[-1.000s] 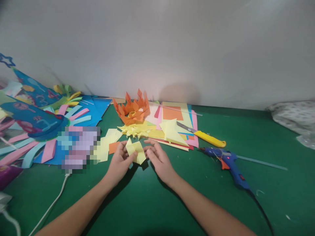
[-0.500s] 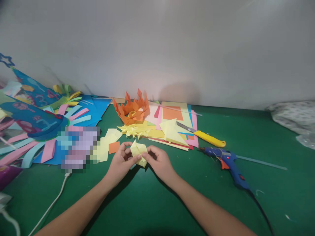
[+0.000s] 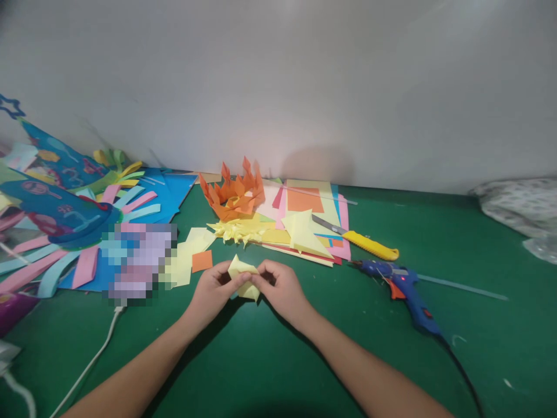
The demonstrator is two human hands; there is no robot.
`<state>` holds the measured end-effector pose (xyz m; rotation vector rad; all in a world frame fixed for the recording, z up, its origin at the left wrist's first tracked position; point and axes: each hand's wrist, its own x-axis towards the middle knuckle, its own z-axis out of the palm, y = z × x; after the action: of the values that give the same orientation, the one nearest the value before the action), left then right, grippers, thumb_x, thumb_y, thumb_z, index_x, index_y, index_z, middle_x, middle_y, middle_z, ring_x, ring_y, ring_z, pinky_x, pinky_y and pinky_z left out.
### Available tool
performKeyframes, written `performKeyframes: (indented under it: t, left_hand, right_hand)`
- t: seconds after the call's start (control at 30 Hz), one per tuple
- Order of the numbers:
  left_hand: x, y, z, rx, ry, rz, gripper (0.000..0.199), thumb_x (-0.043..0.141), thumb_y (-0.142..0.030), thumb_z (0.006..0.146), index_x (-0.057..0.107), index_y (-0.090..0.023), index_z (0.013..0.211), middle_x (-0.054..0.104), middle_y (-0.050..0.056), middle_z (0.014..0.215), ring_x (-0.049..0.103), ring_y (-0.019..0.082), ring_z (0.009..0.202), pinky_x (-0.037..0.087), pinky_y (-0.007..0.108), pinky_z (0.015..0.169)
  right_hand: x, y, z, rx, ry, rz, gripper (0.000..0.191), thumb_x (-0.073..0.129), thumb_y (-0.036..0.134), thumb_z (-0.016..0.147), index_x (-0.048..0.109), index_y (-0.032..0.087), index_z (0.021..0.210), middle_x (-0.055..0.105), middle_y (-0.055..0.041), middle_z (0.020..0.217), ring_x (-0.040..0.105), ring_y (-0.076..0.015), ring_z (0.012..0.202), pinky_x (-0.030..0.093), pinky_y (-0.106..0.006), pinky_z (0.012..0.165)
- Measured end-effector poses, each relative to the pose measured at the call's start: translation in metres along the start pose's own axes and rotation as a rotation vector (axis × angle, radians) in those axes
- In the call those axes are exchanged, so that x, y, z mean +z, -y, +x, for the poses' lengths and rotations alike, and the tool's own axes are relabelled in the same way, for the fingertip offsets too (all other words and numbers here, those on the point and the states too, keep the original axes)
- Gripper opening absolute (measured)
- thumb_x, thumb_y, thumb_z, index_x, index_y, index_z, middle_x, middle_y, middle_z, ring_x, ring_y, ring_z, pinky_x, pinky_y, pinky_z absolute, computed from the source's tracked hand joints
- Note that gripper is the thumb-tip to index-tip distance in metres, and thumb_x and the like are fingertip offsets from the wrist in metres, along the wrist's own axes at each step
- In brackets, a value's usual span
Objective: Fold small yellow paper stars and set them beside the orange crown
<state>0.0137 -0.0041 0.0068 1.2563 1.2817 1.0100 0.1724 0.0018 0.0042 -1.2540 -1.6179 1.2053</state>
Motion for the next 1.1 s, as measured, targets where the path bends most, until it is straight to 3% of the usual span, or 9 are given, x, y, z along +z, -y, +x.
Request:
performKeyframes:
  t: [0.1,0.3,0.63,0.83,1.1]
  left_hand:
    - [-0.0003,-0.0016,-0.0002,0.029,-0.023,0.035,0.022,0.067,-0.035,0.072,0.063,-0.014,0.068,0.056,-0.001,0.063,0.048,0.011,0.060,0.038,0.021,0.054]
    - [0.0002,-0.0074,-0.0006,-0.052,0.055,-0.235,0.023,0.069,-0.034,0.071,0.058,-0.016,0.081,0.058,-0.002,0.074,0.053,0.010,0.067,0.043,0.020,0.060]
    - [-0.0038,-0.0096,0.0013,-0.167,-0.023,-0.450,0.031,0.072,-0.036,0.069,0.049,-0.018,0.079,0.050,-0.006,0.064,0.046,0.006,0.054,0.037,0.017,0.051]
    - [-0.0048,-0.0099,0.0015,-0.166,-0.001,-0.431,0.030,0.071,-0.039,0.070,0.056,-0.017,0.086,0.054,-0.004,0.066,0.048,0.006,0.054,0.039,0.018,0.052]
    - [-0.0048,-0.0092,0.0020,-0.168,-0.058,-0.413,0.031,0.073,-0.039,0.067,0.057,-0.015,0.078,0.057,-0.004,0.064,0.050,0.006,0.055,0.040,0.019,0.056]
  right_hand:
    - [0.0004,0.0016,-0.0008,-0.013,0.009,-0.077,0.031,0.057,0.042,0.079,0.052,0.018,0.061,0.047,0.0033,0.056,0.042,-0.0108,0.054,0.033,-0.021,0.050]
    - [0.0000,0.0038,-0.0014,-0.033,0.042,-0.163,0.028,0.055,0.037,0.081,0.055,0.017,0.063,0.048,0.0029,0.057,0.042,-0.0104,0.054,0.033,-0.021,0.050]
    - [-0.0007,0.0048,-0.0008,-0.024,0.042,-0.129,0.025,0.054,0.034,0.081,0.056,0.017,0.063,0.052,0.0021,0.059,0.045,-0.0115,0.055,0.035,-0.022,0.052]
    - [-0.0004,0.0044,-0.0008,-0.041,0.007,-0.157,0.025,0.056,0.033,0.080,0.056,0.017,0.061,0.051,0.0024,0.057,0.045,-0.0113,0.054,0.035,-0.022,0.051]
    - [-0.0036,0.0059,-0.0013,-0.040,-0.083,-0.143,0.019,0.058,0.032,0.079,0.063,0.018,0.067,0.061,-0.0004,0.063,0.053,-0.0142,0.059,0.040,-0.024,0.056]
